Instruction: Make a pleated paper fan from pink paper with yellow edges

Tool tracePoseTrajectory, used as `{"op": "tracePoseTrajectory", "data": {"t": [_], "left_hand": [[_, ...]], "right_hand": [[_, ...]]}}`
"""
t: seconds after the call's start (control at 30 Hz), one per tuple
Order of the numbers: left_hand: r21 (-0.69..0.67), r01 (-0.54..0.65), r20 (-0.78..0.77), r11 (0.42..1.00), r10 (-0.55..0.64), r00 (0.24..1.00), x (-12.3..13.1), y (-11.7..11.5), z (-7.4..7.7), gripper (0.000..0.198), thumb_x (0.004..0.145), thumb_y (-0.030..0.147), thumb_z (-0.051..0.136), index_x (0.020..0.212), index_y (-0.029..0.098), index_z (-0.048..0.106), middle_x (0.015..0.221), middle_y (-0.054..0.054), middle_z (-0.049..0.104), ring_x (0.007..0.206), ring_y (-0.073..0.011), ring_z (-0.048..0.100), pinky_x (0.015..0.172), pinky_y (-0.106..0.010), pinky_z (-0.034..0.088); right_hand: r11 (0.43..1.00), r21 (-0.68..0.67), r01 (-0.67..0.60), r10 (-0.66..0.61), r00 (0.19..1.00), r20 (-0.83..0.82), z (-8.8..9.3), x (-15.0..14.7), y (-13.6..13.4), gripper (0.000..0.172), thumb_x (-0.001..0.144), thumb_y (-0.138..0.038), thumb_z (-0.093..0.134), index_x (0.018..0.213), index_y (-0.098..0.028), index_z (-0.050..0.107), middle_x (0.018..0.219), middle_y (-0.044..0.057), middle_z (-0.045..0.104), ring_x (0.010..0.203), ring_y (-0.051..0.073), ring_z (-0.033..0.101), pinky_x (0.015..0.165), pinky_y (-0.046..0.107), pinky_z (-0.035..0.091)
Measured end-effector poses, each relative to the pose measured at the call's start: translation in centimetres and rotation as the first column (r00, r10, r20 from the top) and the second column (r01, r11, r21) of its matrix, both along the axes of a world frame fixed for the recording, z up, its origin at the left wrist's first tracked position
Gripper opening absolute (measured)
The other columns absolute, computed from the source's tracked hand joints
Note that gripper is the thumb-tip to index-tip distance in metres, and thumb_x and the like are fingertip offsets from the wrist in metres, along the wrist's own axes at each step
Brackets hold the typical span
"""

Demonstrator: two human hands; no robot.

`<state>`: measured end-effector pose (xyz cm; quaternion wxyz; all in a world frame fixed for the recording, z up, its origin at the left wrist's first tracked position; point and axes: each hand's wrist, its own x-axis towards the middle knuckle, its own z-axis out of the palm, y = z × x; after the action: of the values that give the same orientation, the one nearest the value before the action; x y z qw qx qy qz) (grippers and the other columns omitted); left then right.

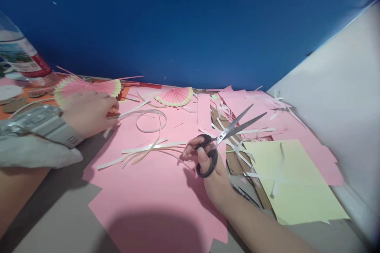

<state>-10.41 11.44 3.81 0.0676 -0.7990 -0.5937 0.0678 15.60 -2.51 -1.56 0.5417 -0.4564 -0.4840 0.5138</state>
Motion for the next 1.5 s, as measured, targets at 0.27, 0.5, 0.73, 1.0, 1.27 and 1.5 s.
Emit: {"op": "tracePoseTrajectory", "data": {"t": [0.27,0.5,0.73,1.0,1.27,1.5], "left_hand": [[0.042,0.038,-0.038,0.998,-0.037,0.999,2.3,0.1,-2.6,0.031,0.088,0.043,0.045,0.098,0.017,0.059,0.097,-0.006,0.061,0.094,-0.0233,0.057,0.078,-0.04,0.047],[-0.01,0.012,-0.071,1.0,-0.012,0.997,1.8,0.3,-2.3,0.029,0.088,0.034,0.052,0.109,0.014,0.056,0.107,-0.007,0.06,0.093,-0.0185,0.06,0.079,-0.039,0.05],[-0.034,0.081,-0.039,0.996,-0.082,0.996,3.6,3.0,-2.3,0.029,0.087,0.034,0.053,0.109,0.015,0.056,0.11,-0.007,0.059,0.098,-0.0198,0.059,0.082,-0.041,0.049],[-0.037,0.088,0.015,0.995,-0.087,0.996,4.6,4.1,-2.2,0.03,0.087,0.032,0.053,0.113,0.017,0.054,0.115,-0.008,0.057,0.099,-0.02,0.058,0.083,-0.04,0.049],[0.002,-0.034,0.114,0.999,0.034,0.993,4.0,5.5,-0.3,0.033,0.088,0.032,0.053,0.116,0.015,0.052,0.114,-0.008,0.057,0.095,-0.0192,0.06,0.079,-0.04,0.051],[-0.066,0.128,0.135,0.99,-0.118,0.984,5.4,6.7,0.3,0.033,0.087,0.032,0.053,0.116,0.015,0.052,0.115,-0.008,0.057,0.096,-0.0198,0.059,0.081,-0.041,0.051]], "right_hand": [[1.0,-0.024,-0.016,0.016,1.0,0.014,0.3,-0.1,0.0,0.018,0.093,-0.04,0.043,0.094,-0.023,0.047,0.078,-0.001,0.054,0.074,0.01,0.057,0.046,0.018,0.035],[1.0,0.013,-0.004,0.004,1.0,0.017,0.4,-0.1,0.3,0.019,0.092,-0.04,0.043,0.094,-0.021,0.048,0.08,-0.001,0.052,0.073,0.011,0.056,0.069,0.026,0.045],[1.0,-0.006,0.0,0.0,0.998,-0.059,0.3,-0.4,0.3,0.019,0.091,-0.04,0.045,0.091,-0.022,0.049,0.077,-0.002,0.053,0.072,0.012,0.054,0.069,0.027,0.043],[0.999,-0.03,0.029,-0.032,0.993,-0.118,0.0,-0.6,0.3,0.021,0.089,-0.043,0.048,0.091,-0.022,0.05,0.081,-0.001,0.051,0.07,0.011,0.053,0.064,0.025,0.042],[0.997,-0.068,0.03,-0.038,0.993,-0.116,0.6,-0.6,0.3,0.022,0.086,-0.043,0.05,0.088,-0.021,0.048,0.072,-0.001,0.051,0.063,0.012,0.05,0.05,0.022,0.037],[0.997,-0.063,0.034,-0.041,0.992,-0.122,0.4,-0.5,0.4,0.022,0.084,-0.043,0.052,0.083,-0.021,0.049,0.07,0.0,0.049,0.064,0.013,0.05,0.051,0.024,0.038]]}}
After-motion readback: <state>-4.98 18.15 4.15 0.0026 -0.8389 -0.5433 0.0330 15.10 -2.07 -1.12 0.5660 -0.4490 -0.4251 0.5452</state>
